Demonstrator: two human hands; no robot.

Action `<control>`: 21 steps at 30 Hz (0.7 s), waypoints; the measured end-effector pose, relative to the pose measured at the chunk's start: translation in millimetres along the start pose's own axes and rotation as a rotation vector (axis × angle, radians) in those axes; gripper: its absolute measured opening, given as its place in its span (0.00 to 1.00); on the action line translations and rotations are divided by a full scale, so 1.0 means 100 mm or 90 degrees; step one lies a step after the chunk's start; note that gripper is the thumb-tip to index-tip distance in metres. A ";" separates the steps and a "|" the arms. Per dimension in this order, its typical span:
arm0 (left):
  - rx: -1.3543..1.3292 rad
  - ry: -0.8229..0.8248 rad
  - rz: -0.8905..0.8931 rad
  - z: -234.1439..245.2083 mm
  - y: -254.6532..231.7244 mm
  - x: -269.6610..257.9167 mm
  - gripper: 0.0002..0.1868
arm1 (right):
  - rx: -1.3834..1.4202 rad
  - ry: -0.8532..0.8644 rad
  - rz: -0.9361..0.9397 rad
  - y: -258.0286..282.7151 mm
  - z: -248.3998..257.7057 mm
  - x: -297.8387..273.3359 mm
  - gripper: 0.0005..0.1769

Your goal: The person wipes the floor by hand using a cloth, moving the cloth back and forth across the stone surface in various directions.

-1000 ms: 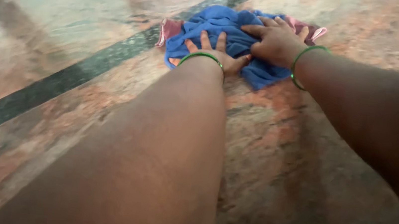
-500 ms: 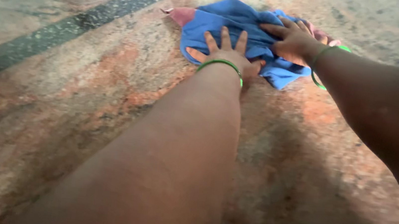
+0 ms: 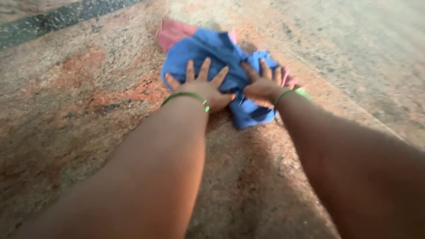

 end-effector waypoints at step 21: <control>-0.073 0.008 0.044 -1.24 0.80 -1.71 0.38 | 0.009 0.169 0.096 0.80 -1.26 -1.91 0.61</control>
Point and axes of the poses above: each hand's wrist, its own x-axis towards the middle knuckle, its own z-axis out of the back of the hand, y = z × x, the point moved 6 cm from there along x, towards the middle knuckle, and after that the axes turned 14 degrees about y, right-handed, at the moved point
